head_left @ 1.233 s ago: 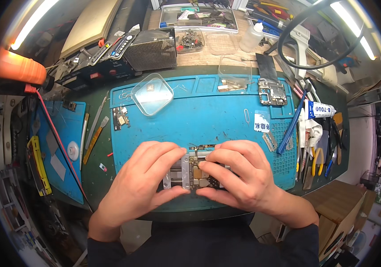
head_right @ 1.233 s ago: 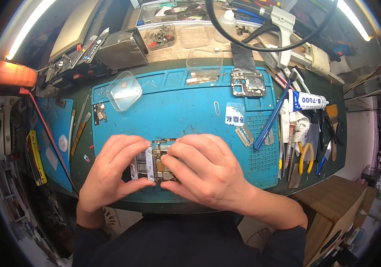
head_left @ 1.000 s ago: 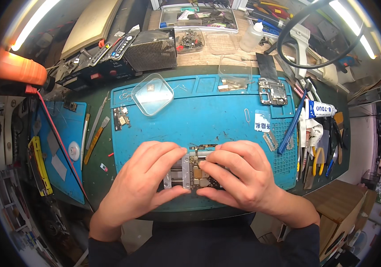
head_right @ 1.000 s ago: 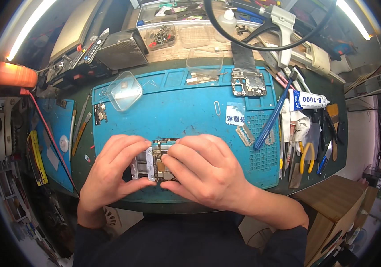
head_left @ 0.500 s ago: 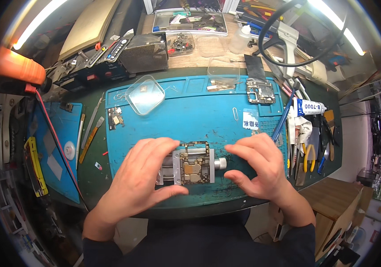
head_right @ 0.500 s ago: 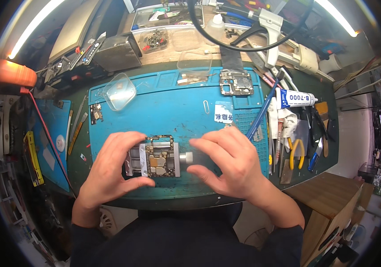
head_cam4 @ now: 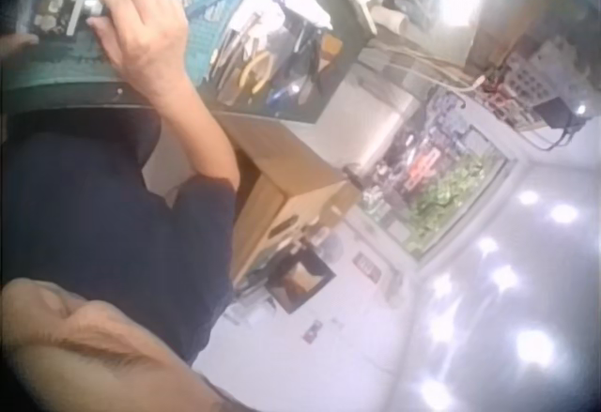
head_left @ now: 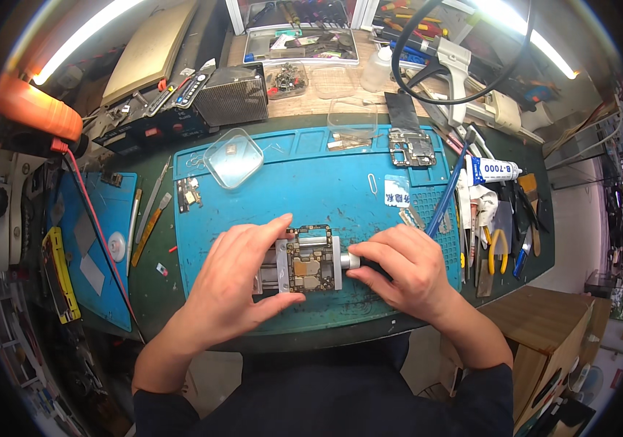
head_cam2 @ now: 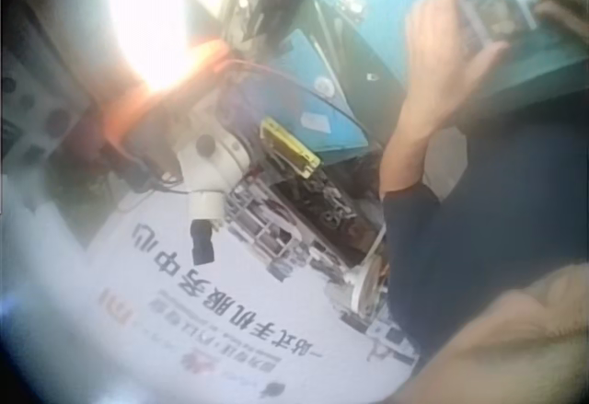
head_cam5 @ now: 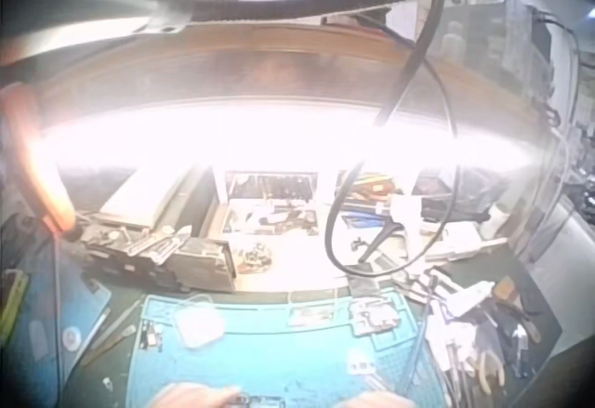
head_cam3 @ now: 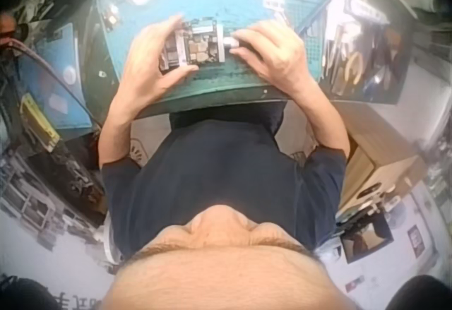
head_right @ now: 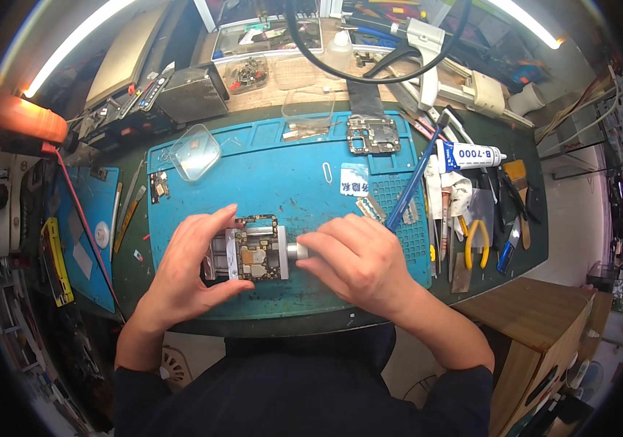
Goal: The person disassembles a smartphone, removes the battery and motherboard, and places the motherboard into a metal clamp on the workbench. They handle various internal components and tools throughout the process.
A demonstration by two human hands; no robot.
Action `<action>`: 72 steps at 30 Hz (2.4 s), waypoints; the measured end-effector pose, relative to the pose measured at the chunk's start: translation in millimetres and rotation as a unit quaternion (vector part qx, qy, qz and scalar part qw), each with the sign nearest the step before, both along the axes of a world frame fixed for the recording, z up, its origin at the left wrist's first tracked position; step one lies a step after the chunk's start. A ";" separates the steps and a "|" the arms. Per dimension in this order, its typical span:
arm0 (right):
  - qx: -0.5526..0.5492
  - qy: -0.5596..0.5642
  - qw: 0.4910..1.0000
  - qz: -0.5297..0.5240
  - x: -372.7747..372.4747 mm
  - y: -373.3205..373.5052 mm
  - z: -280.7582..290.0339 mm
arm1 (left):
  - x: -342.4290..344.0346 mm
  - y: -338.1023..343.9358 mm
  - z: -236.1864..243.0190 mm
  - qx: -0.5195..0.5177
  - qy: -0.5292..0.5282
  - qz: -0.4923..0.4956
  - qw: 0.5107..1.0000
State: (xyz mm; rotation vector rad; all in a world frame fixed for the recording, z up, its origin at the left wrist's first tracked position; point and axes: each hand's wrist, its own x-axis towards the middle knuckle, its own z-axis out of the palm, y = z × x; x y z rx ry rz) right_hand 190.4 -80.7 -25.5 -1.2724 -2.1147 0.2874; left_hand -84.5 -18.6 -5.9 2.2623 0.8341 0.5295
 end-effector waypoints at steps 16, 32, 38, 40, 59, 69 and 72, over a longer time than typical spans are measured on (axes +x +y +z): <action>0.003 -0.021 1.000 0.001 -1.7 0.7 -0.1 | -2.6 2.1 0.8 -0.011 -0.004 -0.006 1.000; 0.015 -0.028 0.999 0.003 -0.9 -0.5 -0.9 | -1.7 -1.1 0.5 -0.005 -0.004 0.001 1.000; 0.016 -0.024 1.000 0.006 -0.6 -0.1 -3.3 | -2.4 -1.4 0.2 -0.003 -0.010 -0.001 1.000; 0.012 -0.023 1.000 0.006 0.4 -0.8 -3.5 | -3.3 0.1 0.5 -0.011 -0.007 -0.006 1.000; 0.001 0.016 1.000 -0.014 0.1 -2.0 -2.8 | 8.1 -6.2 4.7 0.123 0.025 -0.014 0.992; 0.006 0.017 1.000 -0.018 0.4 -3.2 -3.5 | 10.9 -6.5 -3.7 0.096 -0.023 -0.011 0.995; 0.007 0.012 1.000 -0.019 0.2 -4.0 -3.8 | 10.4 -7.0 -4.8 0.089 -0.031 -0.010 0.996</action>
